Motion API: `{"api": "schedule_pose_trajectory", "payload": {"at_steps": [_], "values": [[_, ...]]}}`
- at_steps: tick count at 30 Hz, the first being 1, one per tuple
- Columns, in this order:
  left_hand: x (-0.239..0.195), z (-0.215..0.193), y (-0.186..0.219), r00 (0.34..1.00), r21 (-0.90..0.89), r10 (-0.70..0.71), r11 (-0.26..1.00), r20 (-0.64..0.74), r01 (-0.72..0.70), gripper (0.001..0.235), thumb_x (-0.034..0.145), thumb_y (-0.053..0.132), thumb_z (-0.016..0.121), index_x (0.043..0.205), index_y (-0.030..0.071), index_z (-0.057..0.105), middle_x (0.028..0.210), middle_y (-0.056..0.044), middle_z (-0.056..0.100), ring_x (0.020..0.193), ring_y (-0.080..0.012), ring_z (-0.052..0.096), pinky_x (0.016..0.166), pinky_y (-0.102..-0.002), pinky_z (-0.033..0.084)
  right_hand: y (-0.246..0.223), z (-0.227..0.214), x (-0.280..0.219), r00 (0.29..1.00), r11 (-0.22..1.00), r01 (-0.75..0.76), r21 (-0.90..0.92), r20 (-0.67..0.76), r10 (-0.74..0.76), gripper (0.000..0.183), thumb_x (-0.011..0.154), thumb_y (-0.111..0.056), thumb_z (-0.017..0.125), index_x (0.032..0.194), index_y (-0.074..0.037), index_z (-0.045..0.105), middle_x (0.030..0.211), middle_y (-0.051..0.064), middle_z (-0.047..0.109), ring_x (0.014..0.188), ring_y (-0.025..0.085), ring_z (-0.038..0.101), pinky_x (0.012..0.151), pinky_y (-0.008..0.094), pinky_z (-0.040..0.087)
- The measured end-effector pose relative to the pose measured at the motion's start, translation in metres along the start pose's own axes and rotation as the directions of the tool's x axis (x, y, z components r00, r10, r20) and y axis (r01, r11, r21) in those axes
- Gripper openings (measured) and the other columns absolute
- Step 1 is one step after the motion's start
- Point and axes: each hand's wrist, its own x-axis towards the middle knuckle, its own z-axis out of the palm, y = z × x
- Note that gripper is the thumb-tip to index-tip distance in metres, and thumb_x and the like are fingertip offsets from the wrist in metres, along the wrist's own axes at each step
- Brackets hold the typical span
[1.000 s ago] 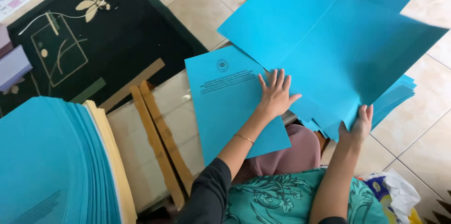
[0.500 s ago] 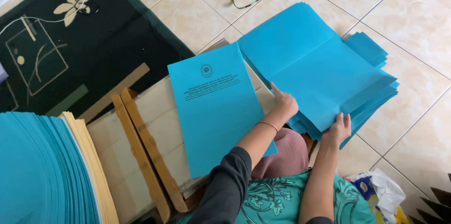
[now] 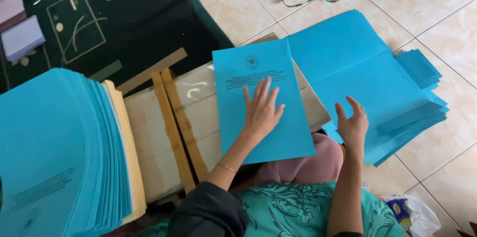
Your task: The person sits on the floor and repeatedly folds blue paper sheets in half using both hands. They smooth the creases and place the folded sheets onto a stack on the right side of the frame.
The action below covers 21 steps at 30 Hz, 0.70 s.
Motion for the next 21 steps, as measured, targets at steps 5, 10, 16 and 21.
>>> {"api": "schedule_pose_trajectory", "payload": {"at_steps": [5, 10, 16, 21], "values": [[-0.047, -0.059, -0.065, 0.868, 0.000, -0.490, 0.871, 0.082, 0.491, 0.075, 0.095, 0.035, 0.071, 0.150, -0.005, 0.040, 0.160, -0.037, 0.029, 0.151, -0.0531, 0.026, 0.113, -0.083, 0.017, -0.102, 0.020, -0.046, 0.976, 0.967, 0.199, -0.161, 0.121, -0.181, 0.056, 0.097, -0.045, 0.074, 0.140, -0.011, 0.065, 0.144, 0.017, 0.055, 0.141, 0.046, 0.044, 0.109, 0.067, 0.041], [-0.072, -0.074, -0.075, 0.805, -0.131, -0.556, 0.800, 0.206, 0.585, 0.083, 0.104, 0.035, 0.061, 0.159, -0.010, 0.018, 0.164, -0.039, 0.018, 0.155, -0.0535, 0.015, 0.120, -0.078, 0.006, -0.138, 0.039, -0.073, 0.963, 0.892, 0.235, -0.386, 0.217, -0.160, 0.077, 0.097, -0.057, 0.067, 0.146, 0.001, 0.057, 0.153, 0.021, 0.050, 0.151, 0.046, 0.033, 0.117, 0.068, 0.028], [-0.083, -0.050, -0.066, 0.865, 0.026, -0.495, 0.869, 0.084, 0.494, 0.070, 0.111, 0.041, 0.044, 0.158, -0.008, 0.026, 0.167, -0.033, 0.019, 0.158, -0.0452, 0.015, 0.125, -0.067, 0.008, -0.144, 0.039, -0.071, 0.962, 0.890, 0.208, -0.406, 0.249, -0.111, 0.081, 0.101, -0.062, 0.058, 0.146, 0.005, 0.053, 0.149, 0.023, 0.053, 0.140, 0.042, 0.048, 0.112, 0.067, 0.037], [-0.084, -0.053, -0.066, 0.879, 0.069, -0.474, 0.879, 0.043, 0.471, 0.069, 0.112, 0.041, 0.044, 0.158, -0.008, 0.029, 0.167, -0.032, 0.022, 0.158, -0.0437, 0.019, 0.124, -0.069, 0.013, -0.147, 0.041, -0.066, 0.958, 0.917, 0.145, -0.370, 0.284, -0.037, 0.093, 0.100, -0.071, 0.053, 0.153, 0.005, 0.044, 0.152, 0.025, 0.051, 0.140, 0.042, 0.049, 0.114, 0.060, 0.037]]}}
